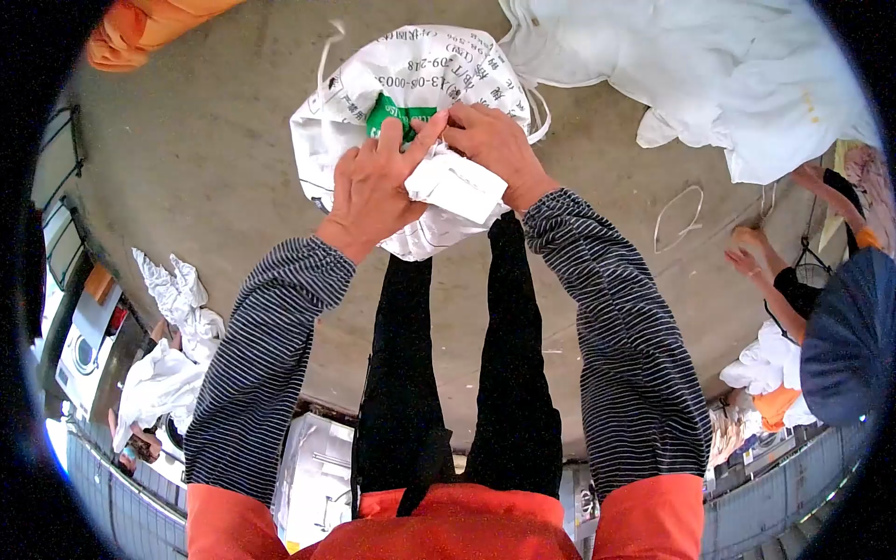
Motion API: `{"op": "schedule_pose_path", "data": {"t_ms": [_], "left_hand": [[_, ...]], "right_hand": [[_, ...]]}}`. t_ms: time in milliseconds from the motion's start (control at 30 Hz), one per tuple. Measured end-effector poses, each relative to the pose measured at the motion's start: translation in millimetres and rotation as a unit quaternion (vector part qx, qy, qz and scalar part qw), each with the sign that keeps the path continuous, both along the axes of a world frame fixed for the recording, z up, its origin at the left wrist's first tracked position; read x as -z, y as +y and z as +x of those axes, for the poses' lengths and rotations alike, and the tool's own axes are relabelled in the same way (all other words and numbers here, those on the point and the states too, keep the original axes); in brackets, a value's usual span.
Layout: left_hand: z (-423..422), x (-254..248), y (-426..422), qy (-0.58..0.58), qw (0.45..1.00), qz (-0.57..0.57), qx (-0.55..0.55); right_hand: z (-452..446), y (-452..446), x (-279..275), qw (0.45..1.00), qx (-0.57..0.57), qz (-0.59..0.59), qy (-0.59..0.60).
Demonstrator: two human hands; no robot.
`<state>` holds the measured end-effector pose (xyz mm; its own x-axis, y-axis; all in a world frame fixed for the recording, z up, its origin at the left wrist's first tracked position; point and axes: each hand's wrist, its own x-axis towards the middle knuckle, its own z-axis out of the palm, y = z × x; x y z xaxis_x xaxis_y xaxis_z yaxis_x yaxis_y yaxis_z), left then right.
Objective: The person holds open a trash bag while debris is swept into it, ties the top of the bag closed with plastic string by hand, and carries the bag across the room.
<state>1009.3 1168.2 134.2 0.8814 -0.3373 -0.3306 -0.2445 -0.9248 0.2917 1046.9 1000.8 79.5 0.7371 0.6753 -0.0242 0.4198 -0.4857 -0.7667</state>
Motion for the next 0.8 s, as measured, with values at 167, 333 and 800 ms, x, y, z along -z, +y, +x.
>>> {"op": "schedule_pose_path", "data": {"t_ms": [167,333,800], "left_hand": [[-3.5,1.6,3.2,0.03,0.998,-0.027,-0.057],[-5.6,4.4,4.5,-0.026,0.999,0.022,-0.02],[5.5,7.0,-7.4,0.14,0.981,0.128,0.038]], "right_hand": [[-20.5,-7.1,-10.9,0.998,0.059,0.026,0.006],[-76.8,-39.8,-37.5,0.945,0.26,-0.053,0.191],[-192.3,132.6,-48.1,0.834,0.394,0.115,0.368]]}}
